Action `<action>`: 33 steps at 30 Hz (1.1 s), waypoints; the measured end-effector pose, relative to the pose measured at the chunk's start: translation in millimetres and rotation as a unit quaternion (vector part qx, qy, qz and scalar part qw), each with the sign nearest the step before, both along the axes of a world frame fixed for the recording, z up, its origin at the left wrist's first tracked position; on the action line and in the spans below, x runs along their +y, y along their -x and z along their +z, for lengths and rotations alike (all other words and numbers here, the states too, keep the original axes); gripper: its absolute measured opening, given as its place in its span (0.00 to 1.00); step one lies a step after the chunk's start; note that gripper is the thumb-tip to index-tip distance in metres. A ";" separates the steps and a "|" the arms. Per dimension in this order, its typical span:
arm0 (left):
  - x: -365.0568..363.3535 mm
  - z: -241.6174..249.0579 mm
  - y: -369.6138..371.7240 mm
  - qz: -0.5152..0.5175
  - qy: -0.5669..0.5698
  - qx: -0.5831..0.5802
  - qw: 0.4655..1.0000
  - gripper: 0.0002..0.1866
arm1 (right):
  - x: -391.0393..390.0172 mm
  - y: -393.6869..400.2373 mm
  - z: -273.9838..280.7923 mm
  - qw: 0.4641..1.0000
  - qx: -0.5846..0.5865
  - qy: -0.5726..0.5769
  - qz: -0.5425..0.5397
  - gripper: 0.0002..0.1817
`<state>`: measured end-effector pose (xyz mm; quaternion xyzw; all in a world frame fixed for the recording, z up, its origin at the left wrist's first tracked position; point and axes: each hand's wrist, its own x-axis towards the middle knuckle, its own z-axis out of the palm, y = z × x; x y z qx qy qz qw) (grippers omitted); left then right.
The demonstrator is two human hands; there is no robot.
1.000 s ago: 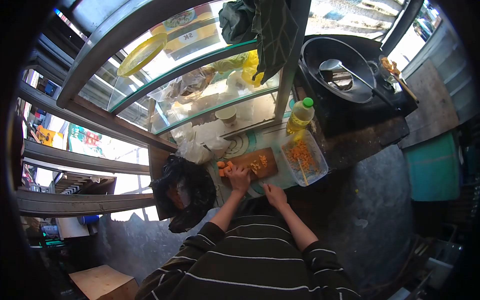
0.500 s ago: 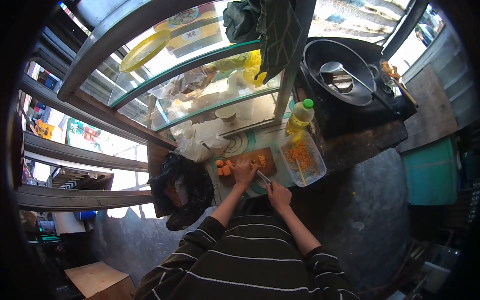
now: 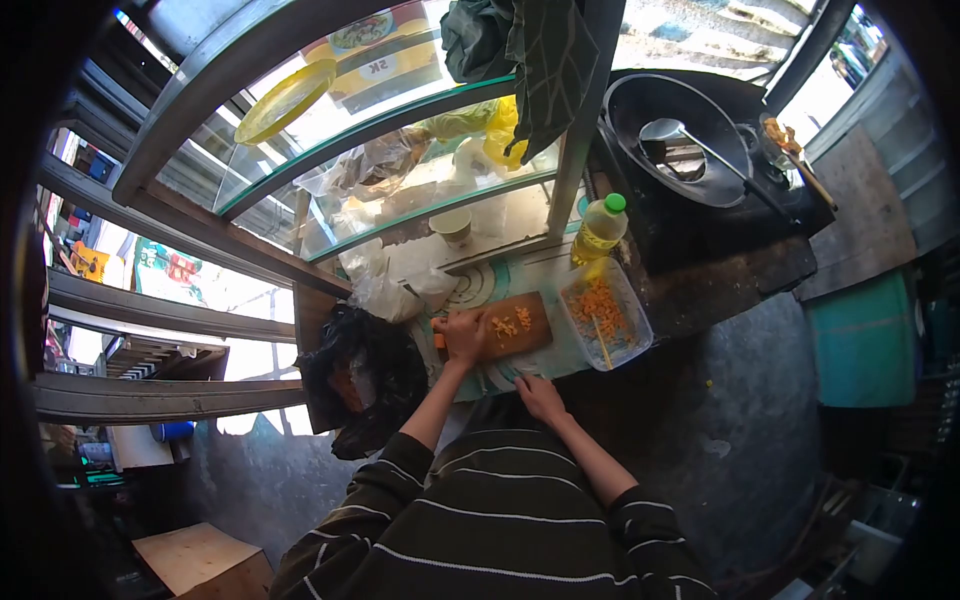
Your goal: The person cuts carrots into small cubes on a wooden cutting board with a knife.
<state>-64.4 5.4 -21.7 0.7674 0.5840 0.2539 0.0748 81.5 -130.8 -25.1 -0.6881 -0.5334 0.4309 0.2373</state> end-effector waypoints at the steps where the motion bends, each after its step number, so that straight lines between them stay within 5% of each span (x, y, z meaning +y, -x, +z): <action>1: 2.6 3.5 3.4 0.016 -0.001 -0.005 1.000 0.07 | 2.4 3.3 -11.6 0.999 0.012 -0.014 0.027 0.21; 5: 13.7 13.3 25.6 0.063 -0.024 0.007 0.998 0.06 | 9.5 2.0 -35.8 0.986 0.151 0.069 0.010 0.21; 7: 16.5 14.0 35.3 0.072 0.004 0.000 0.997 0.07 | 7.7 -5.6 -27.3 0.919 0.316 0.191 -0.137 0.19; 12: 13.9 11.9 44.3 0.065 0.035 0.047 0.996 0.07 | 11.5 -7.8 -14.6 0.946 0.253 0.141 -0.145 0.19; 17: 10.3 16.6 43.0 0.052 0.082 0.124 0.988 0.12 | 18.9 7.0 -32.3 0.986 0.163 0.043 -0.021 0.20; 23: 8.4 23.5 41.0 0.046 0.134 0.163 0.977 0.15 | 9.0 -8.5 -32.4 0.958 0.234 0.115 -0.119 0.19; 30: 9.2 4.8 30.6 0.005 0.101 0.190 0.976 0.16 | 10.6 -4.6 -28.6 0.981 0.181 0.050 -0.048 0.19; 33: 6.2 12.3 25.0 -0.020 0.108 0.164 0.980 0.16 | 6.5 -8.7 -19.8 0.957 0.230 0.153 -0.094 0.20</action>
